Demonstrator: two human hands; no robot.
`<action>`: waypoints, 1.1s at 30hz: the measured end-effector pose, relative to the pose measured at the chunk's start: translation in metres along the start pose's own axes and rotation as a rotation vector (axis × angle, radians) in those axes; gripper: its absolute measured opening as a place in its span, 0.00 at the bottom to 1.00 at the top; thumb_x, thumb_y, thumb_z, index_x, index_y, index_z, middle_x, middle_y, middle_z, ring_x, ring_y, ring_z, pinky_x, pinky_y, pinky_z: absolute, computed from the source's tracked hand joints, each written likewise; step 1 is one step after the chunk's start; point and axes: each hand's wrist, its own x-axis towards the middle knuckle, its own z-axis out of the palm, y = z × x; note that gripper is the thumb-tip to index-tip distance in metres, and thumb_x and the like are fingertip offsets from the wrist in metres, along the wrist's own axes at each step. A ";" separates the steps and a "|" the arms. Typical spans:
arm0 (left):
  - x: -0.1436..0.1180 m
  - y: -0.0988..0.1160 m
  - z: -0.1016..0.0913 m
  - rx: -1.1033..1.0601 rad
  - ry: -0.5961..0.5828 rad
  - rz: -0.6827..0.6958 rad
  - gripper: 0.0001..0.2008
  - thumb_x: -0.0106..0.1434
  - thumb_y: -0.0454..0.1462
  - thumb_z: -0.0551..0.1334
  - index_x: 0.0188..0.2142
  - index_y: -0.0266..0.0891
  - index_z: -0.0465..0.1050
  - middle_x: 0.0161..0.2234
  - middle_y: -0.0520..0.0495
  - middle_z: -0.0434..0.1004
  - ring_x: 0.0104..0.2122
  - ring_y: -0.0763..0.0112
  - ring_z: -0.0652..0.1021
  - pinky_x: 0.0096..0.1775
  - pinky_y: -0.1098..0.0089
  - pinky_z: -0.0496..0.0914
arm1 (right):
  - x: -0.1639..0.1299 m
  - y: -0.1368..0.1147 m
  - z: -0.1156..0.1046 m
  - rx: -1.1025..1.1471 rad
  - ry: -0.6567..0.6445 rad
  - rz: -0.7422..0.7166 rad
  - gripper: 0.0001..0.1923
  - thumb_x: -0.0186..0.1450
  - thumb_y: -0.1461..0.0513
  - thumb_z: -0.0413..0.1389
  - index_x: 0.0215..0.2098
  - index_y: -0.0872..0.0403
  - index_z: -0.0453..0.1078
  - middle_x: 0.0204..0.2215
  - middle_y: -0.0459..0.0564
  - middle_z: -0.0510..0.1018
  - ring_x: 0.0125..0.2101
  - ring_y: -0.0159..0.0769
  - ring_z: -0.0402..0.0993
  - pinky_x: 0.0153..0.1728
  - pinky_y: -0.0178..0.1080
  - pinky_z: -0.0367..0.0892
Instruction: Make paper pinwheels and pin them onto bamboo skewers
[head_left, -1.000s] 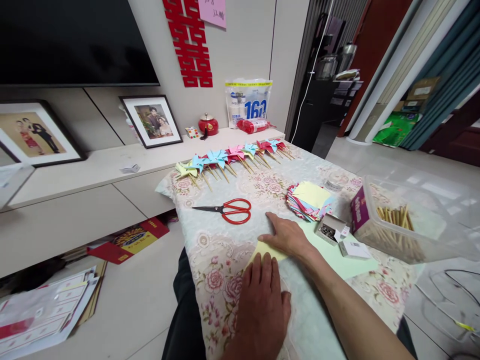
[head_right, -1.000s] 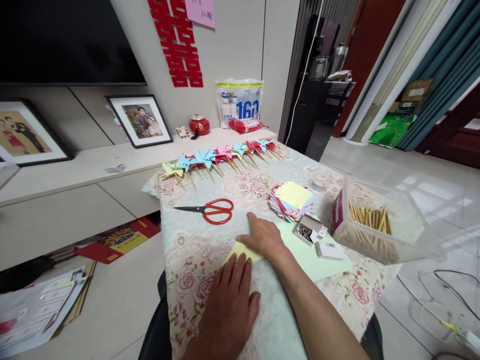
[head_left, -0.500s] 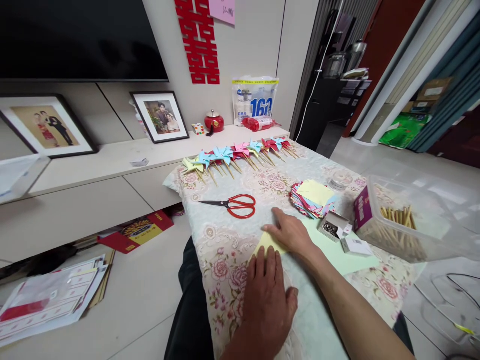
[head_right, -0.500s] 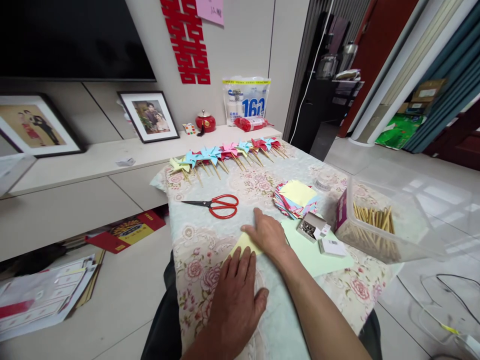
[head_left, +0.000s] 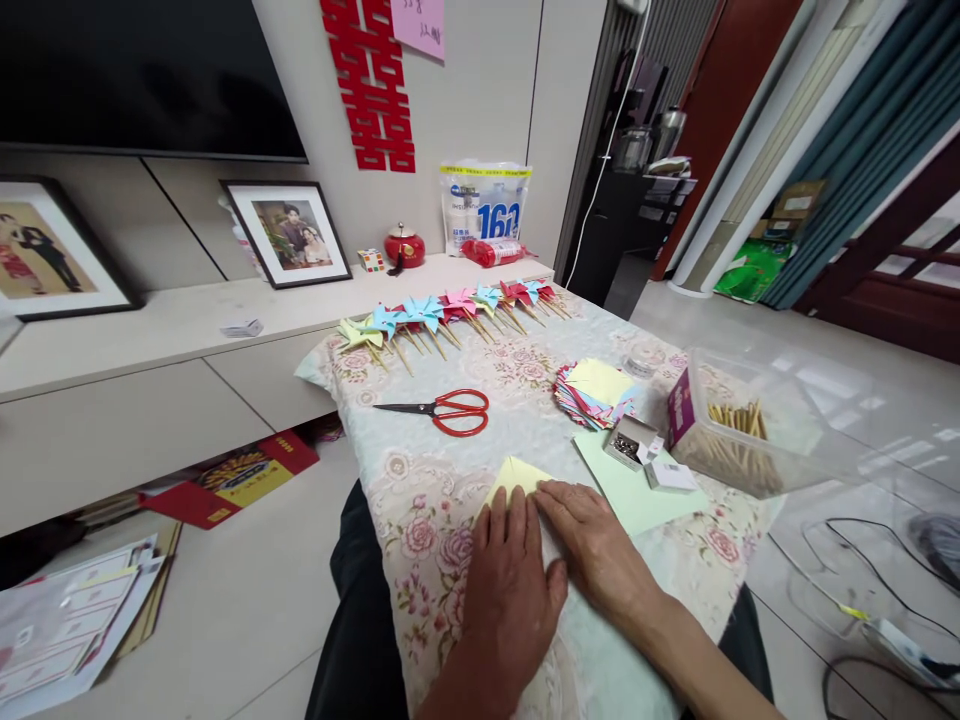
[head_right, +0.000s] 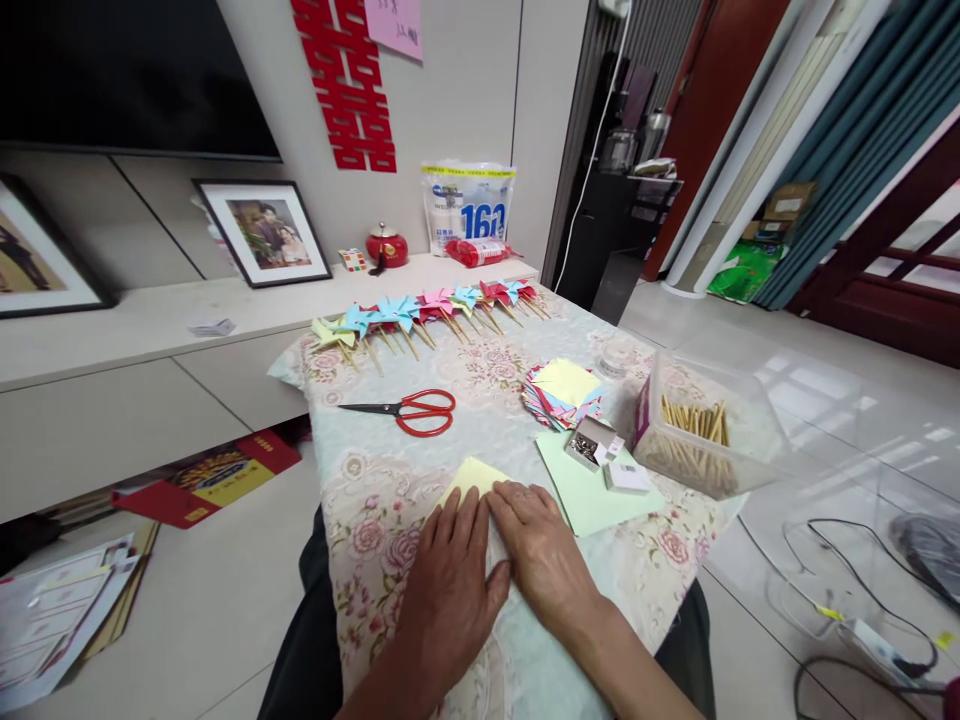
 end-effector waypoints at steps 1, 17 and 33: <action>0.000 0.000 0.000 0.001 0.002 0.001 0.28 0.64 0.42 0.57 0.60 0.28 0.68 0.61 0.34 0.69 0.61 0.46 0.68 0.59 0.49 0.65 | 0.000 0.000 0.002 -0.015 -0.032 0.011 0.26 0.67 0.74 0.47 0.61 0.56 0.66 0.58 0.60 0.73 0.58 0.47 0.69 0.59 0.56 0.63; -0.019 -0.013 -0.006 0.017 0.062 -0.088 0.27 0.64 0.39 0.57 0.60 0.30 0.66 0.62 0.36 0.69 0.61 0.51 0.68 0.61 0.47 0.59 | 0.000 -0.001 0.001 0.055 -0.049 0.055 0.27 0.64 0.74 0.48 0.59 0.52 0.70 0.58 0.59 0.74 0.58 0.47 0.69 0.58 0.55 0.64; -0.020 -0.015 -0.006 0.000 0.068 -0.084 0.25 0.65 0.38 0.57 0.60 0.30 0.66 0.62 0.35 0.68 0.62 0.49 0.66 0.60 0.46 0.60 | 0.046 0.004 -0.016 0.154 -0.150 0.511 0.25 0.62 0.64 0.55 0.58 0.58 0.67 0.35 0.51 0.79 0.36 0.41 0.74 0.39 0.38 0.63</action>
